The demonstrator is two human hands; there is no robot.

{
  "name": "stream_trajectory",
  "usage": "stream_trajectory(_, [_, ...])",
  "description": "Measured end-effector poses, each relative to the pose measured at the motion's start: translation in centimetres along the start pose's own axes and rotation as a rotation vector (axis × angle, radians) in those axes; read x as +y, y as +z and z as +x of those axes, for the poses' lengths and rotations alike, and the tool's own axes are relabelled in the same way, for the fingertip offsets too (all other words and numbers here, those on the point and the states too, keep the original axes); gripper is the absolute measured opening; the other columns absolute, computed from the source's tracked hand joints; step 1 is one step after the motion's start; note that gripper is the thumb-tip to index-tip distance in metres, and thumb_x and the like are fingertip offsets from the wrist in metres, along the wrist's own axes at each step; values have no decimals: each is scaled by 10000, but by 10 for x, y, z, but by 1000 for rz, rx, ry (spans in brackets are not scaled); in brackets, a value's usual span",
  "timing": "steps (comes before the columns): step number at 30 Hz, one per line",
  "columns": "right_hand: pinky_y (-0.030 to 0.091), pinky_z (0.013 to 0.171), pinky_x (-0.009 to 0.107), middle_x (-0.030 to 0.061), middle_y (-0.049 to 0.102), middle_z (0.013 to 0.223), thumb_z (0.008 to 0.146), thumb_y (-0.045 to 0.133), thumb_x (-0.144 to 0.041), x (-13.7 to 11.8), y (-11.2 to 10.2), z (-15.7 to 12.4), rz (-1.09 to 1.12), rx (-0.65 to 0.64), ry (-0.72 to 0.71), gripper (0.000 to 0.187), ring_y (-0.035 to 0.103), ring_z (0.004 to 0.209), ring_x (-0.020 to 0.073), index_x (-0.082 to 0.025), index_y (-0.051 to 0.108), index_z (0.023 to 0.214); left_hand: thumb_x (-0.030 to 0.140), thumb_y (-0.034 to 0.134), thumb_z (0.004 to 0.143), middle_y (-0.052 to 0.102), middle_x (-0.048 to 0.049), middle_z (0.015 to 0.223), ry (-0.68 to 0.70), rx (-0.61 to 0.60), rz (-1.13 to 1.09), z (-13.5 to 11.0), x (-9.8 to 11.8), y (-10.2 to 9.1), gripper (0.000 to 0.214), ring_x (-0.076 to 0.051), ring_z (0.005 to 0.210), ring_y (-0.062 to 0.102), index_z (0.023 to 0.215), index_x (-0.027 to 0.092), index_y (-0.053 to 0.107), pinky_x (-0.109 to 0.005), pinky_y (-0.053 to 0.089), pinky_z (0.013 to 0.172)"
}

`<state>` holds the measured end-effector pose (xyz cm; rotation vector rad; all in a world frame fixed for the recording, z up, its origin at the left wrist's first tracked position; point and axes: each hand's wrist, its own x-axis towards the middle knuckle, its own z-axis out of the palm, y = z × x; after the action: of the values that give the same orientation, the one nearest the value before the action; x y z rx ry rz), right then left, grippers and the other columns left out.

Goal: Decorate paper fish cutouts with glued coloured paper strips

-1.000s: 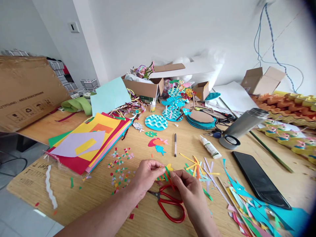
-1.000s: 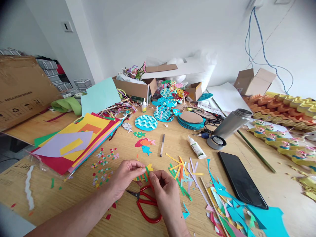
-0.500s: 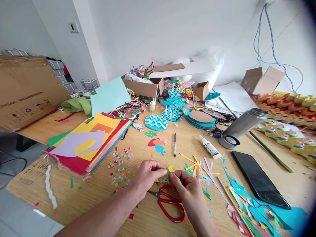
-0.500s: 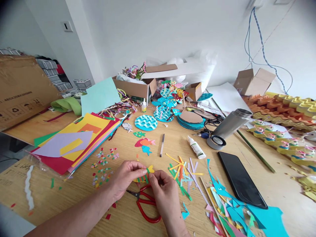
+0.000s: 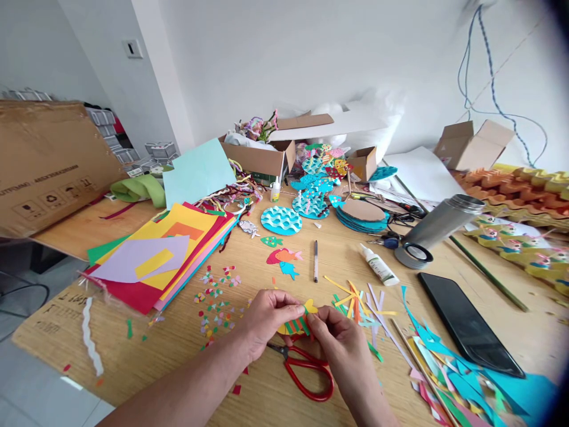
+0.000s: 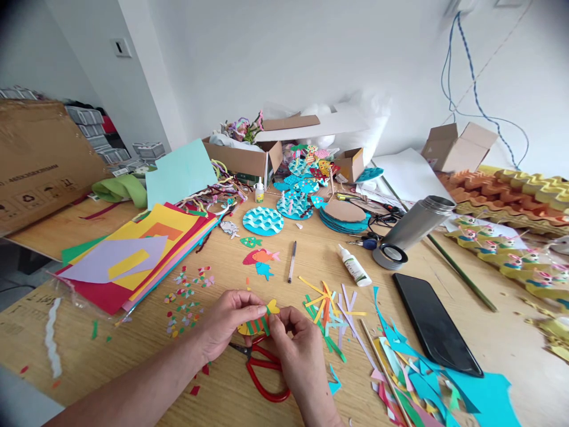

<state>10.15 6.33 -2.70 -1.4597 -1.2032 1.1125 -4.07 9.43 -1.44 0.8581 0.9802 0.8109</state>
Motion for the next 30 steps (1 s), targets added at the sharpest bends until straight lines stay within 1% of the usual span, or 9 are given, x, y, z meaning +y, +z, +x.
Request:
stream_trajectory(3, [283, 401, 217, -29, 475, 468, 707, 653, -535, 0, 0, 0, -5, -15, -5, 404, 374, 419, 90, -176, 545, 557, 433, 737, 612, 575, -12, 622, 13, 24, 55, 0, 1, 0, 324, -122, 558, 507, 683, 129, 650, -186, 380, 395])
stream_trajectory(6, [266, 400, 212, -34, 456, 480, 713, 649, -526, 1, -1, 0, -8, -34, 6, 398, 348, 429, 85, -179, 525, 564, 395, 721, 639, 579, -4, 598, 79, 64, 145, -1, 3, 1, 275, -98, 563, 492, 651, 126, 662, -179, 377, 472])
stream_trajectory(8, [256, 403, 212, -35, 443, 492, 720, 640, -535, 1, -1, 0, -3, -52, 19, 401, 337, 443, 87, -179, 521, 578, 369, 711, 653, 554, 15, 559, 91, 88, 183, -2, 5, 2, 242, -80, 534, 457, 633, 133, 665, -179, 362, 490])
stream_trajectory(10, [251, 414, 214, -34, 429, 512, 739, 614, -553, -1, -1, 0, 15, -62, 33, 411, 331, 465, 91, -176, 527, 598, 368, 704, 659, 536, 27, 541, 83, 104, 181, -2, 5, 2, 234, -75, 508, 431, 627, 141, 662, -186, 347, 486])
stream_trajectory(13, [239, 435, 221, -40, 384, 526, 766, 567, -583, -4, -2, 0, 40, -61, 49, 450, 309, 489, 94, -179, 504, 578, 385, 719, 635, 561, 13, 581, 125, 123, 135, 0, 3, 2, 257, -89, 545, 463, 616, 138, 650, -197, 360, 517])
stream_trajectory(19, [223, 442, 223, -41, 384, 532, 728, 602, -607, -7, 0, -1, -10, -108, 43, 458, 301, 502, 97, -169, 540, 609, 385, 714, 641, 603, -21, 623, 183, 101, 161, 4, -1, -1, 263, -127, 616, 515, 634, 126, 672, -234, 399, 612])
stream_trajectory(22, [211, 449, 220, -55, 355, 514, 720, 625, -589, -5, 1, -1, -22, -107, 20, 457, 272, 497, 86, -172, 503, 578, 364, 699, 656, 604, -19, 610, 199, 89, 182, 3, 0, -1, 241, -127, 614, 512, 628, 126, 675, -235, 394, 613])
stream_trajectory(27, [186, 431, 215, -60, 341, 503, 725, 638, -565, -1, 0, 0, 41, -109, 35, 442, 253, 480, 77, -176, 491, 576, 359, 698, 653, 613, -21, 623, 195, 90, 169, 3, -1, -1, 234, -130, 625, 517, 640, 125, 679, -239, 396, 626])
stream_trajectory(30, [195, 421, 209, -53, 357, 519, 734, 626, -575, 0, 0, 1, 85, -109, 65, 439, 264, 483, 77, -163, 534, 613, 361, 697, 648, 605, -20, 621, 189, 93, 156, 4, -1, 0, 241, -126, 619, 507, 645, 121, 677, -240, 391, 622])
